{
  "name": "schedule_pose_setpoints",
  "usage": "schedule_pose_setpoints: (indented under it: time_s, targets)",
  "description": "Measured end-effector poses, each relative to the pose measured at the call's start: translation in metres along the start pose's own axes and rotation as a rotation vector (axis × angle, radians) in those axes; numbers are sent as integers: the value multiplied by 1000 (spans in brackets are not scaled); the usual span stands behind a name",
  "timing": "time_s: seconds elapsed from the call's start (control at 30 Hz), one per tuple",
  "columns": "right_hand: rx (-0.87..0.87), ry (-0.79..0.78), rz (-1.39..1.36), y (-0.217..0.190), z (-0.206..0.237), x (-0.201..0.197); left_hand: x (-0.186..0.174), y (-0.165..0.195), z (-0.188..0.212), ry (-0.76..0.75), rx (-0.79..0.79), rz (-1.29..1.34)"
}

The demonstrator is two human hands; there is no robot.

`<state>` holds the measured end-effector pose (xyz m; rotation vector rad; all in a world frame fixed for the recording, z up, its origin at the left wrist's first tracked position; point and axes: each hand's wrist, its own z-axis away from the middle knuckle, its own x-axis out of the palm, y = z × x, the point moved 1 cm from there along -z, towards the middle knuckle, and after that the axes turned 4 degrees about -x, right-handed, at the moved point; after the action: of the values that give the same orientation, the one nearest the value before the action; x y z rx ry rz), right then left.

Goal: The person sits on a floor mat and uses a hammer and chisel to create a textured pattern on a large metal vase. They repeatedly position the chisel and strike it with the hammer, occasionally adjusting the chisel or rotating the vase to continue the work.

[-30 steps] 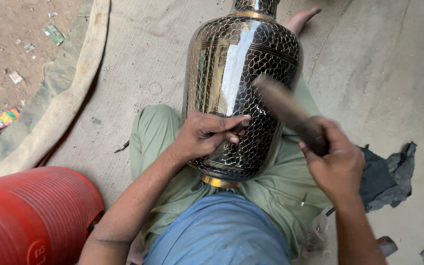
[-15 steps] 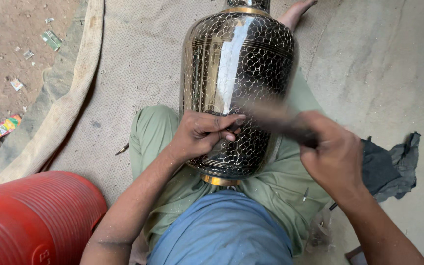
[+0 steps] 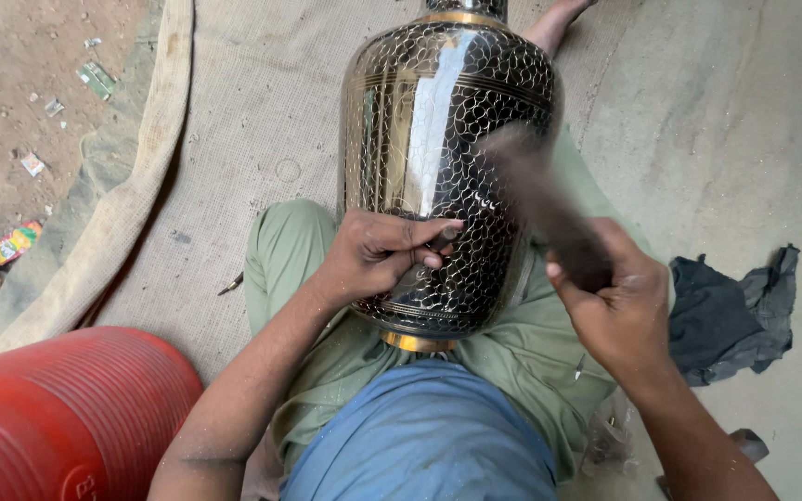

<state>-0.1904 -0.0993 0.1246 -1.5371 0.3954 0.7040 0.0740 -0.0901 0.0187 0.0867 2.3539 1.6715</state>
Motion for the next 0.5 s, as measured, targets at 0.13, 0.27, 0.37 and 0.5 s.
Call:
schedule_pose_setpoints:
  time_s: [0.13,0.27,0.37,0.5]
  targets:
    - [-216,85,458,-3,3,1,-2,2,-2,-3,39,-68]
    - [-313,132,449,-7,4,3,-2,4,-2,-2,47,-39]
    - [-165,120,141,-5,4,4,-3,6,-3,-27,36,-25]
    - [-352,126,616,-6,7,3,-4,6,-4,-14,64,-42]
